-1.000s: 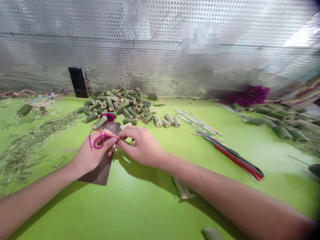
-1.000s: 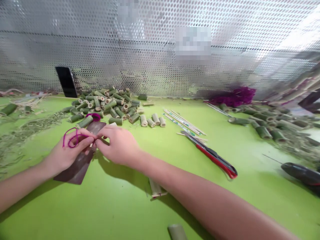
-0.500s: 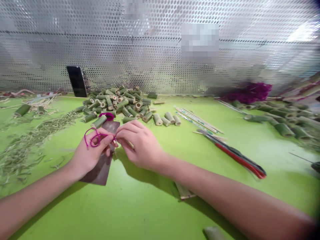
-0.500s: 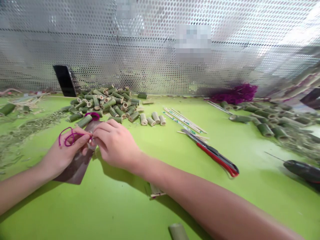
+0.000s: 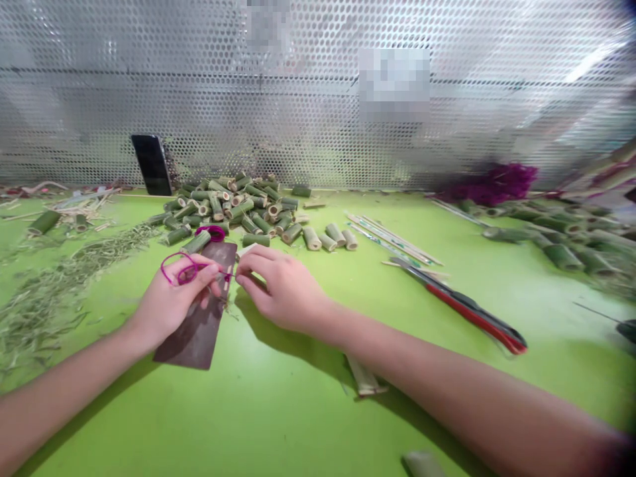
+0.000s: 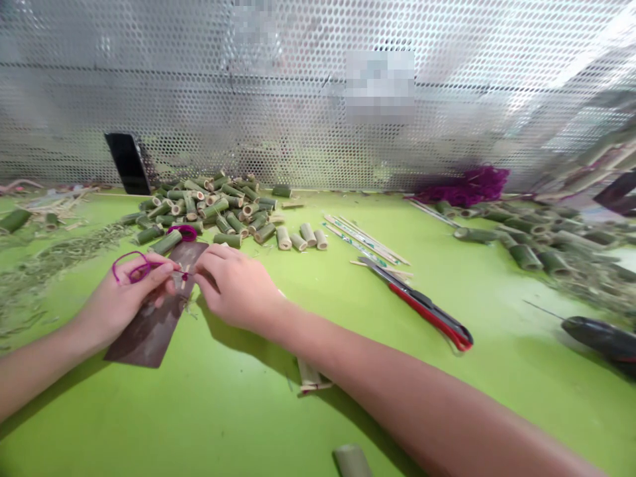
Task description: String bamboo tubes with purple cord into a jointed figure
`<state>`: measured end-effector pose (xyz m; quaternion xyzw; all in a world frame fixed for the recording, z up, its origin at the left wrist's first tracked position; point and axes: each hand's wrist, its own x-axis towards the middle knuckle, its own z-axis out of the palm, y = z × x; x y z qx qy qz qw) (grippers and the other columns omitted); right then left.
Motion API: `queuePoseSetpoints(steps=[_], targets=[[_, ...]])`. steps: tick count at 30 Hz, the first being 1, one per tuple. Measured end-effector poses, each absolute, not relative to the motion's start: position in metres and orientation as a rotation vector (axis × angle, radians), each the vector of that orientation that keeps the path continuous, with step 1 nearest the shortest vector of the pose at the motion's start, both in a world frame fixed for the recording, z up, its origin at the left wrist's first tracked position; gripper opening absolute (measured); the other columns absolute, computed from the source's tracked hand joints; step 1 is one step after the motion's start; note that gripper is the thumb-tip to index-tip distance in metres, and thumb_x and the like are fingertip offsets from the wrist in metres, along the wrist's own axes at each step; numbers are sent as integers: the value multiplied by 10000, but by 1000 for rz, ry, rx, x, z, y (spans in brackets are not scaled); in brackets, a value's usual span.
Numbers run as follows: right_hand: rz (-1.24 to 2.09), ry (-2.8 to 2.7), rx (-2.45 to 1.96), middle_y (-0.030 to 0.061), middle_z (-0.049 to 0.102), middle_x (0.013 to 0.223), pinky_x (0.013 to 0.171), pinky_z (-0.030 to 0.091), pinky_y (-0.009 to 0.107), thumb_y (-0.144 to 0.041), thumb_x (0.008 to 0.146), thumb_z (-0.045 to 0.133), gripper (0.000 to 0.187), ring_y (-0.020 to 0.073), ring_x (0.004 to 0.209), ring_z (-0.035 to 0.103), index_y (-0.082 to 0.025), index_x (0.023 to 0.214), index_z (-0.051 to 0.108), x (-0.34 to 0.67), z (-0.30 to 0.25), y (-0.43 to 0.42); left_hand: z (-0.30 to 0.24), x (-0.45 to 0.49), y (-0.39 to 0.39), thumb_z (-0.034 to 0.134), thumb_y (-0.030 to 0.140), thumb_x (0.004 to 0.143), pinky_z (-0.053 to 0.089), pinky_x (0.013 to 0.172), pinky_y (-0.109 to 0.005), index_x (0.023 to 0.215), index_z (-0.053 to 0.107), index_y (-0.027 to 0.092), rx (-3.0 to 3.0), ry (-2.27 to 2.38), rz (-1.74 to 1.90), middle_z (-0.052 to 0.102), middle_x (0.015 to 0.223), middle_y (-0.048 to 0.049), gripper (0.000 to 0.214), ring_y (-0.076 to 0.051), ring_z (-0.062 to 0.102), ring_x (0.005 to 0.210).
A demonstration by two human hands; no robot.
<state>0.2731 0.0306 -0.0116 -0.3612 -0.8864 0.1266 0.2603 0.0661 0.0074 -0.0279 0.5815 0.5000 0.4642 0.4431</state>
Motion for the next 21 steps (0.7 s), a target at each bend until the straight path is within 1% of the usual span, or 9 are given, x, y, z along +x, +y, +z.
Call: queuePoseSetpoints(steps=[3, 6, 8, 10, 12, 14, 16, 18, 21], targets=[[376, -2477, -1076, 62, 713, 1038, 750, 519, 340, -206, 1008, 534, 146, 193, 881, 654, -166, 990, 673, 275, -11, 31, -24, 57, 11, 787, 452, 837, 434, 489, -194, 881, 717, 192, 1348, 1279, 1222, 686, 678, 21, 273, -92, 551, 507], [433, -2506, -1134, 63, 724, 1066, 757, 528, 346, -236, 999, 552, 130, 200, 895, 677, -181, 1031, 665, 277, -12, 33, -16, 48, 16, 824, 389, 780, 460, 513, -183, 850, 730, 186, 1180, 1272, 1372, 683, 692, 23, 234, -80, 545, 522], [495, -2510, -1169, 69, 727, 1103, 766, 540, 350, -257, 984, 570, 157, 208, 912, 691, -188, 1097, 655, 278, -13, 34, -11, 44, 20, 815, 337, 775, 458, 506, -176, 834, 733, 182, 1094, 1277, 1450, 684, 701, 18, 184, -77, 541, 530], [508, -2532, -1200, 81, 727, 1121, 779, 551, 364, -269, 959, 581, 227, 224, 930, 697, -182, 1160, 639, 279, -13, 34, -7, 39, 24, 779, 309, 807, 456, 498, -182, 847, 733, 184, 1080, 1291, 1477, 687, 712, 9, 139, -84, 544, 539], [460, -2566, -1218, 100, 724, 1141, 842, 556, 398, -274, 916, 602, 319, 256, 990, 692, -165, 1216, 625, 280, -12, 33, -5, 35, 28, 728, 316, 858, 443, 480, -201, 906, 735, 193, 1125, 1316, 1467, 670, 677, 7, 132, -97, 529, 518], [406, -2605, -1222, 120, 721, 1172, 929, 542, 439, -270, 880, 621, 421, 283, 1057, 679, -147, 1283, 606, 282, -9, 32, -3, 31, 31, 681, 334, 899, 403, 447, -221, 980, 724, 211, 1166, 1338, 1470, 627, 613, 19, 153, -109, 493, 481], [373, -2637, -1211, 129, 719, 1206, 974, 529, 465, -259, 859, 630, 502, 292, 1092, 674, -144, 1346, 584, 285, -1, 33, -2, 26, 33, 648, 356, 925, 354, 426, -237, 991, 700, 231, 1170, 1348, 1497, 577, 567, 36, 151, -114, 451, 455], [345, -2639, -1216, 125, 716, 1241, 963, 537, 469, -277, 871, 618, 519, 291, 1099, 676, -155, 1374, 582, 291, 13, 37, 1, 22, 35, 613, 395, 947, 333, 436, -256, 927, 674, 244, 1177, 1362, 1521, 540, 546, 47, 164, -115, 424, 452], [252, -2563, -1335, 113, 729, 1223, 879, 562, 453, -362, 922, 573, 425, 288, 1048, 690, -170, 1294, 647, 307, 45, 46, 7, 16, 36, 541, 436, 983, 343, 490, -285, 833, 631, 258, 1255, 1416, 1544, 506, 536, 54, 250, -120, 424, 477]])
